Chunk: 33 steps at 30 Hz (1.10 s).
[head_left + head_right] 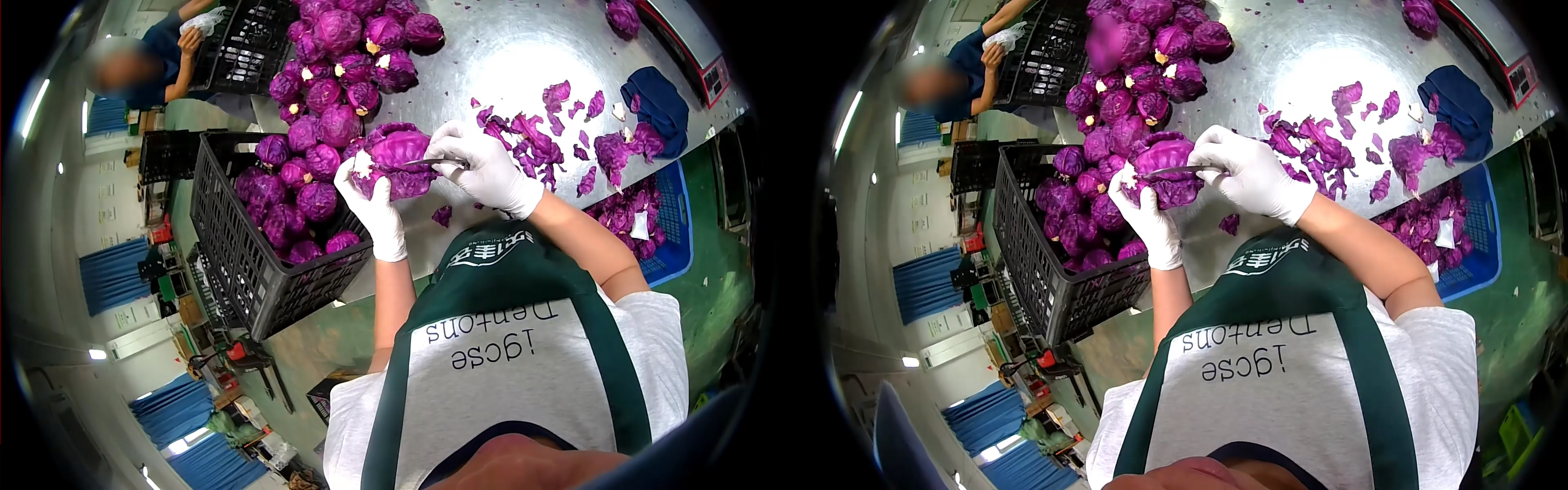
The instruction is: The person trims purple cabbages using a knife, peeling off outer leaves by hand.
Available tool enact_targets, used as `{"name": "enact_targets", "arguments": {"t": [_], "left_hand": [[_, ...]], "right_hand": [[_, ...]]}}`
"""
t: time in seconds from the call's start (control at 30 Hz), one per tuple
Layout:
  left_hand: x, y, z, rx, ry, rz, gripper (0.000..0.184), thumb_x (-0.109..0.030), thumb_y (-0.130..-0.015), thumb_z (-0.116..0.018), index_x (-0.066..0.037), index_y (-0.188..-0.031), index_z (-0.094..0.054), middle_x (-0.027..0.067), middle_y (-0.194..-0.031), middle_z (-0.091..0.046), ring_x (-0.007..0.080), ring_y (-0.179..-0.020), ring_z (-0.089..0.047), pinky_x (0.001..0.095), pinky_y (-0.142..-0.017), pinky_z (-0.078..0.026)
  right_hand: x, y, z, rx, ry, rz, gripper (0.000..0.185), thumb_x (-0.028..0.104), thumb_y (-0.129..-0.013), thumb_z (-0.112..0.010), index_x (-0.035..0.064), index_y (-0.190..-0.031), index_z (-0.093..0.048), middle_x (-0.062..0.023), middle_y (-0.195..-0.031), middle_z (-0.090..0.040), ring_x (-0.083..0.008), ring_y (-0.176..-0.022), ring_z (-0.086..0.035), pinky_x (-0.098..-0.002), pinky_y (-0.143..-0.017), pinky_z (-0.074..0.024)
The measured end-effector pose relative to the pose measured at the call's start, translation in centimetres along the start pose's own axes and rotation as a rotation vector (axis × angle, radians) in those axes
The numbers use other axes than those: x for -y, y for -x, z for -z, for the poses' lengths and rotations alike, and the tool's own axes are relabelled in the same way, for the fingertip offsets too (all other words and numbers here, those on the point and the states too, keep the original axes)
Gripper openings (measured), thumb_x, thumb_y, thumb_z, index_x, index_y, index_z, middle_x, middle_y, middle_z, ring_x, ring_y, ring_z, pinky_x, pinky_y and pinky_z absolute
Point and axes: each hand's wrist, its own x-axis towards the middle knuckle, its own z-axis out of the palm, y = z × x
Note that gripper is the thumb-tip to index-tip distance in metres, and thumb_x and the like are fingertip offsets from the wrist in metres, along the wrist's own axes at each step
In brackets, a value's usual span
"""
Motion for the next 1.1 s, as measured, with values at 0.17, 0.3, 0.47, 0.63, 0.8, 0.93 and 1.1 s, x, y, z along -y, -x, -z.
{"name": "enact_targets", "arguments": {"t": [0.17, 0.3, 0.47, 0.63, 0.8, 0.93, 1.1], "left_hand": [[0.2, 0.1, 0.1, 0.031, -0.015, 0.019, 0.058, -0.025, -0.082, -0.074, -0.004, -0.127, -0.045, 0.0072, -0.121, -0.048, 0.0202, -0.115, -0.046, 0.0353, -0.106, -0.033], [0.7, 0.4, -0.3, 0.017, -0.002, 0.071, 0.060, -0.018, -0.074, -0.077, -0.005, -0.125, -0.048, 0.0064, -0.117, -0.050, 0.0197, -0.113, -0.048, 0.0345, -0.104, -0.035], [1.5, 0.5, -0.7, 0.058, 0.036, 0.094, 0.060, -0.015, -0.075, -0.077, -0.004, -0.125, -0.047, 0.0063, -0.118, -0.050, 0.0186, -0.112, -0.049, 0.0335, -0.103, -0.036], [0.3, 0.6, -2.0, 0.112, -0.002, 0.027, 0.047, -0.020, -0.084, -0.072, -0.004, -0.122, -0.049, 0.0074, -0.117, -0.051, 0.0187, -0.110, -0.049, 0.0327, -0.100, -0.038], [2.8, 0.5, -1.0, 0.094, -0.049, 0.092, 0.061, -0.011, -0.075, -0.078, -0.004, -0.126, -0.046, 0.0083, -0.121, -0.050, 0.0205, -0.116, -0.049, 0.0352, -0.106, -0.035], [3.5, 0.0, 0.8, -0.041, 0.070, 0.141, 0.046, -0.011, -0.086, -0.067, -0.003, -0.126, -0.045, 0.0140, -0.135, -0.047, 0.0250, -0.122, -0.046, 0.0385, -0.107, -0.035], [2.6, 0.0, 1.3, -0.085, 0.119, 0.147, 0.053, -0.020, -0.086, -0.069, -0.003, -0.129, -0.042, 0.0112, -0.129, -0.047, 0.0234, -0.120, -0.045, 0.0394, -0.107, -0.034]], "right_hand": [[0.1, -0.2, 1.5, 0.160, 0.040, -0.043, 0.018, 0.005, -0.083, -0.062, 0.0047, -0.101, -0.062, -0.0120, -0.092, -0.062, -0.0320, -0.082, -0.063, -0.0373, -0.075, -0.0513], [1.2, -0.4, 2.9, 0.301, 0.194, -0.061, 0.018, 0.004, -0.083, -0.059, 0.0048, -0.100, -0.061, -0.0143, -0.092, -0.062, -0.0331, -0.084, -0.063, -0.0387, -0.074, -0.0510], [1.6, -0.3, 3.6, 0.361, 0.210, -0.134, 0.017, 0.006, -0.083, -0.058, 0.0053, -0.100, -0.060, -0.0152, -0.090, -0.062, -0.0335, -0.083, -0.064, -0.0403, -0.074, -0.0506], [2.1, 0.1, 4.5, 0.371, 0.263, -0.113, 0.017, 0.008, -0.084, -0.059, 0.0054, -0.101, -0.060, -0.0152, -0.091, -0.063, -0.0341, -0.083, -0.064, -0.0408, -0.075, -0.0504], [2.5, 0.7, 5.7, 0.349, 0.251, -0.134, 0.017, 0.010, -0.085, -0.061, 0.0043, -0.101, -0.060, -0.0143, -0.088, -0.062, -0.0327, -0.081, -0.063, -0.0390, -0.072, -0.0505], [4.4, 0.2, 8.5, 0.257, -0.207, -0.284, 0.016, 0.016, -0.089, -0.066, 0.0019, -0.097, -0.065, -0.0050, -0.073, -0.062, -0.0100, -0.066, -0.057, -0.0271, -0.064, -0.0471], [1.5, 0.6, 4.9, 0.148, -0.239, -0.355, 0.017, 0.019, -0.088, -0.069, 0.0059, -0.099, -0.069, -0.0008, -0.072, -0.062, -0.0081, -0.063, -0.054, -0.0251, -0.060, -0.0438]]}}
